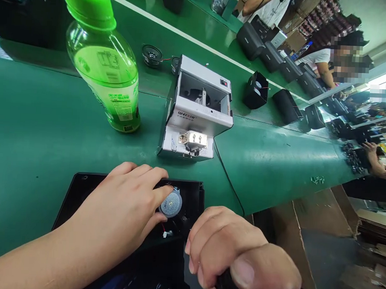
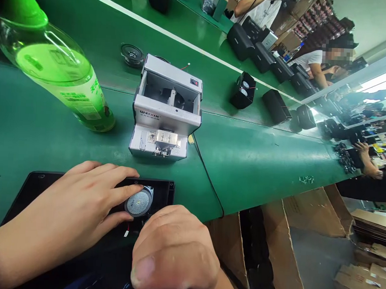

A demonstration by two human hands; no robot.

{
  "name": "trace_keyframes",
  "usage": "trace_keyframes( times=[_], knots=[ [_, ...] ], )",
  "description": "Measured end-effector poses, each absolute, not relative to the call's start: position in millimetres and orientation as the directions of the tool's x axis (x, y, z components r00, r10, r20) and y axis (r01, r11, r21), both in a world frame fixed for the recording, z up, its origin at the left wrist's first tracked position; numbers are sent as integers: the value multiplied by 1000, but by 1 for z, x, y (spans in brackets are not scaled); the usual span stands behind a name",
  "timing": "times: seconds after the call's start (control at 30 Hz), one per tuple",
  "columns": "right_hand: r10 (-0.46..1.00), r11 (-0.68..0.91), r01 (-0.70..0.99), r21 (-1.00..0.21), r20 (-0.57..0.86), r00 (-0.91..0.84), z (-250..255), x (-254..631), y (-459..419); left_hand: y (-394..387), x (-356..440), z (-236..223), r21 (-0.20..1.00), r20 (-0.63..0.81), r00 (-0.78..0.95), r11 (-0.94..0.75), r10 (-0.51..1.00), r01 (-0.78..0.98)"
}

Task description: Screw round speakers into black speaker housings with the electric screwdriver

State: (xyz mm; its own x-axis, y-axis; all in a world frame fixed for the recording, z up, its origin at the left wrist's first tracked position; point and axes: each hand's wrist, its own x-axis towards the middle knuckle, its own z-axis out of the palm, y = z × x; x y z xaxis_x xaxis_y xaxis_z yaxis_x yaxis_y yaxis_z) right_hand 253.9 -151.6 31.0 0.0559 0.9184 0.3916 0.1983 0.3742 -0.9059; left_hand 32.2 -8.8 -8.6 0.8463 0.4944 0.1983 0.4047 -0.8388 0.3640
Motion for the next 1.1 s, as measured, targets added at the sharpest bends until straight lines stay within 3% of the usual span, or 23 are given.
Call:
trace_keyframes(
  times=[0.1, 0.2, 0.4, 0.53, 0.67, 0.83, 0.93, 1.1],
  knots=[
    [893, 434, 205, -877, 450, 34, 26, 238, -151, -10, 32, -9, 376, 207, 840, -833, 502, 405],
    [833, 450, 217, -867, 494, 248, 30, 224, -147, -11, 32, -10, 374, 217, 836, -834, 504, 406],
    [905, 308, 156, -938, 340, 255, 61, 230, -119, -11, 33, -9, 369, 231, 832, -836, 505, 406],
    [894, 313, 140, -939, 341, 291, 78, 242, -112, -11, 31, -12, 338, 295, 824, -859, 484, 384],
    [839, 377, 160, -912, 410, 359, 80, 250, -128, -13, 22, -12, 308, 437, 783, -891, 443, 333],
    [667, 576, 181, -797, 587, 459, 91, 259, -98, -32, 12, -9, 343, 566, 710, -903, 419, 258],
    [605, 662, 183, -727, 662, 442, 94, 259, -49, -49, 11, -18, 340, 480, 778, -904, 404, 259],
    [724, 597, 126, -792, 600, 341, 85, 259, -1, -59, 13, -31, 269, 307, 869, -911, 389, 313]
  ],
)
